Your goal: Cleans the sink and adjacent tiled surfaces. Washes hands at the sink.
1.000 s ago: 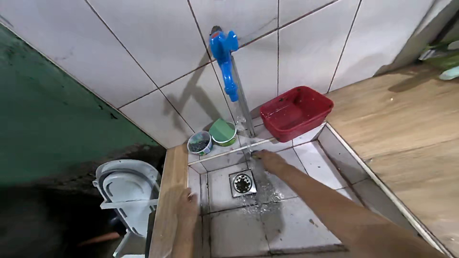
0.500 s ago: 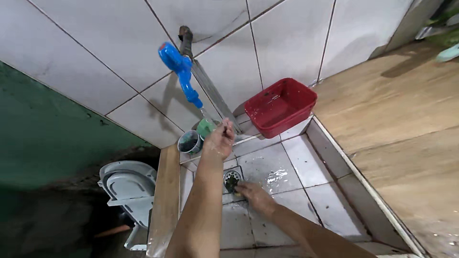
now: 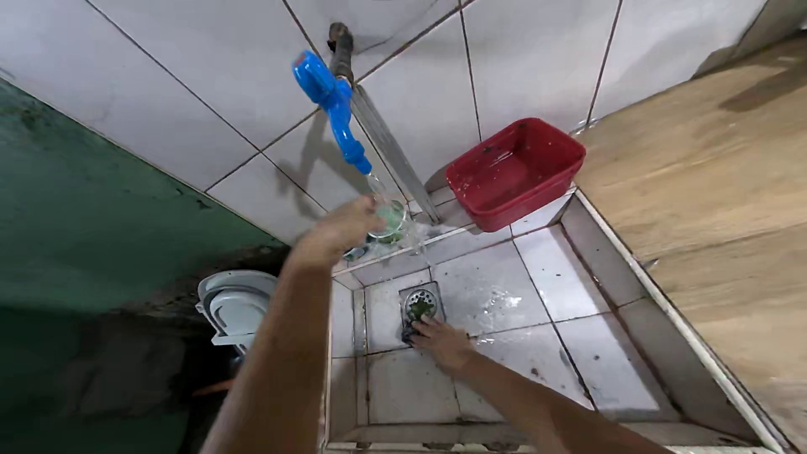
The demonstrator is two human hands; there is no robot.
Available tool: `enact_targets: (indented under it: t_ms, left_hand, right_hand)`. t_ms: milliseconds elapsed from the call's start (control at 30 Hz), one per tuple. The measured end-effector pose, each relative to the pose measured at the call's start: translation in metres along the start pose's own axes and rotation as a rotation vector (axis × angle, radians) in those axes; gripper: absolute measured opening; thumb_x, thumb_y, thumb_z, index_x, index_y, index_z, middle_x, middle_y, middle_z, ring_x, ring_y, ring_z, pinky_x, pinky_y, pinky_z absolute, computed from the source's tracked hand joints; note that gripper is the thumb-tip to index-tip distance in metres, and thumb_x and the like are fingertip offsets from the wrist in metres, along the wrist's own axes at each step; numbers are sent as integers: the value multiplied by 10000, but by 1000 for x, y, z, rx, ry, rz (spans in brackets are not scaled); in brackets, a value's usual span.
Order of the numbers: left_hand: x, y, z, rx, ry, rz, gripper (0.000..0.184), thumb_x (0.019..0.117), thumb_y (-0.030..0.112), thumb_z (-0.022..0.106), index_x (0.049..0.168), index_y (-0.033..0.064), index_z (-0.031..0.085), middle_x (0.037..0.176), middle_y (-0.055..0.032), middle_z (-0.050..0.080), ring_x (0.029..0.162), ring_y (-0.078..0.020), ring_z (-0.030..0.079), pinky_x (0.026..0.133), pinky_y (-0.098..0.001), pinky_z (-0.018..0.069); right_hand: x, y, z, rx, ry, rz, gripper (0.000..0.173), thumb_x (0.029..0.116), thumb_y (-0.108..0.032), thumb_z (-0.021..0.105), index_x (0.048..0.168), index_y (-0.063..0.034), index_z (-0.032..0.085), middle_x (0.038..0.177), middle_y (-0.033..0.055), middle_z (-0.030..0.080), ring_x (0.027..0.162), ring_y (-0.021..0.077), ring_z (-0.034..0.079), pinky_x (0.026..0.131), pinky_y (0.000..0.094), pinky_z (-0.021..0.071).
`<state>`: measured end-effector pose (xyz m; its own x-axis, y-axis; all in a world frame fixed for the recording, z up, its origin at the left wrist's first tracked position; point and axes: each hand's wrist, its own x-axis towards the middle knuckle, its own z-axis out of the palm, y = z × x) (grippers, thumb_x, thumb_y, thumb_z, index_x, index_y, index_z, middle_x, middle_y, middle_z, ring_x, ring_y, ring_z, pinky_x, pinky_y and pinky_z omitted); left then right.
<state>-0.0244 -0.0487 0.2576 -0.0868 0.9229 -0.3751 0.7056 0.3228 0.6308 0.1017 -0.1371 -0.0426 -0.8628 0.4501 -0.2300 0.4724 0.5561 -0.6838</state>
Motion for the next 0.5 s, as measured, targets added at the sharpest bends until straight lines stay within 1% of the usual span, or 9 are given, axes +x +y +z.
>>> enact_targets:
  t_ms: [33, 67, 133, 200, 233, 300, 367, 433, 500]
  left_hand:
    - [-9, 4, -15, 13, 127, 7, 448, 1060, 168, 505, 1500, 127, 430, 1452, -151, 493, 1244, -278, 538, 968, -488, 490]
    - [-18, 10, -32, -22, 273, 43, 436, 1078, 214, 479, 1503, 127, 429, 1468, -135, 497, 1257, -259, 554, 981, -464, 509]
    - [-35, 35, -56, -168, 519, 172, 435, 1110, 323, 406, 1493, 117, 416, 1423, -92, 524, 1228, -214, 589, 962, -409, 535]
    - [-46, 64, -65, -255, 621, 324, 446, 1115, 363, 369, 1475, 105, 426, 1361, -60, 562, 1189, -181, 619, 938, -375, 557]
    - [-48, 77, -65, -230, 607, 393, 443, 1121, 348, 346, 1464, 82, 431, 1360, -66, 564, 1192, -170, 619, 941, -353, 558]
    - [-47, 96, -56, -4, 546, 486, 389, 1122, 259, 332, 1397, 28, 482, 1318, -83, 556, 1184, -121, 592, 948, -288, 528]
    - [-44, 106, -43, 273, 563, 510, 367, 1098, 316, 430, 1252, 32, 603, 1149, -74, 604, 1080, -98, 593, 930, -297, 500]
    - [-41, 106, -39, 481, 614, 504, 406, 1057, 426, 505, 1161, 61, 649, 999, -40, 618, 916, -86, 588, 841, -319, 480]
    - [-38, 102, -39, 524, 659, 509, 337, 1064, 368, 501, 1081, 75, 666, 912, 0, 590, 822, -55, 550, 771, -286, 453]
  right_hand:
    - [0, -9, 9, 14, -16, -37, 604, 976, 75, 483, 1541, -138, 479, 1677, 96, 307, 1581, 334, 167, 1283, 542, 110]
    - [-2, -16, 23, 39, -1, -121, 584, 974, 79, 476, 1522, -120, 502, 1662, 89, 343, 1570, 342, 209, 1274, 553, 155]
    - [-2, -25, 48, 88, 41, -320, 470, 977, 59, 501, 1395, -104, 640, 1579, 92, 481, 1516, 351, 346, 1242, 565, 263]
    - [4, -36, 42, 94, -87, -373, 451, 1007, 39, 456, 1387, -114, 646, 1589, 90, 467, 1529, 342, 320, 1259, 539, 218]
    - [11, -39, 35, 95, -99, -357, 453, 1006, 54, 449, 1378, -109, 651, 1586, 97, 469, 1526, 345, 323, 1259, 541, 217]
    - [27, -42, 19, 96, -61, -232, 495, 1001, 87, 424, 1409, -113, 621, 1612, 94, 430, 1538, 346, 296, 1257, 550, 219]
    - [48, -42, 9, 69, 13, -19, 533, 1005, 66, 422, 1472, -152, 558, 1647, 67, 373, 1563, 314, 239, 1269, 538, 196]
    - [65, -49, 8, 57, 58, 174, 593, 994, 39, 465, 1561, -134, 439, 1691, 104, 263, 1587, 325, 142, 1286, 536, 119]
    - [69, -62, 21, 88, 89, 221, 641, 989, 25, 466, 1607, -87, 334, 1711, 151, 174, 1594, 348, 80, 1284, 548, 85]
